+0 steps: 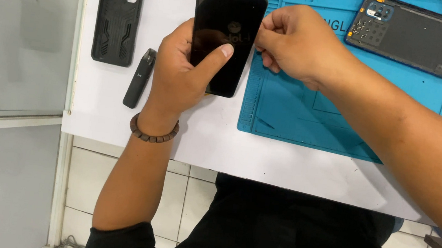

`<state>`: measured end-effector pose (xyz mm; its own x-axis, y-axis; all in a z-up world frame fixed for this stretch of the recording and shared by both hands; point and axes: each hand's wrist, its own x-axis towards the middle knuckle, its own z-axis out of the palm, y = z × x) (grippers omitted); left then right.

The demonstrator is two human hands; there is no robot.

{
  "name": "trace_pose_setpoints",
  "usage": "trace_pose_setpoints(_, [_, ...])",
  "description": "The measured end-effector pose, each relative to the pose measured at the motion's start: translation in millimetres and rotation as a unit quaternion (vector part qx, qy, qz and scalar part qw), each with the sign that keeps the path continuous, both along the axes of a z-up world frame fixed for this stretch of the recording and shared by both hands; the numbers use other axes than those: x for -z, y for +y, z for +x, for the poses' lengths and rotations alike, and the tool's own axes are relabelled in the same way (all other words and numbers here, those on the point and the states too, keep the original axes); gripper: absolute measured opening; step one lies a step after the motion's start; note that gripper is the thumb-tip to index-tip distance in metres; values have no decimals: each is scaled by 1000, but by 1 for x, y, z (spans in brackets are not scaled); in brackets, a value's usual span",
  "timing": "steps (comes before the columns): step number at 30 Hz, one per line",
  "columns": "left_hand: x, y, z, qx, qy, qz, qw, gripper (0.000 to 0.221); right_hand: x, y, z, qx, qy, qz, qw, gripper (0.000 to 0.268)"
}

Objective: Reassembling the internal components and frame of a mobile phone after a repair.

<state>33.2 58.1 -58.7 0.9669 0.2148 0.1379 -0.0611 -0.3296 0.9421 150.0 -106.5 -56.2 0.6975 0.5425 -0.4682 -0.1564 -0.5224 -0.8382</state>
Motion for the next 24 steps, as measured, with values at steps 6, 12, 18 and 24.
trace_pose_setpoints(6, [-3, 1, 1, -3, 19, 105, 994, 12, 17, 3, 4, -55, -99, -8, 994, 18])
trace_pose_setpoints(12, [-10, 2, 4, 10, 31, 98, 995, 8, 40, 2, 12, -104, -221, -26, 969, 22])
trace_pose_setpoints(18, [-6, 3, 5, 4, 44, 95, 994, 9, 41, 2, 10, -111, -246, -41, 962, 19])
trace_pose_setpoints(24, [-6, 0, 4, -10, 60, 88, 994, 9, 56, 7, 11, -140, -271, -108, 946, 16])
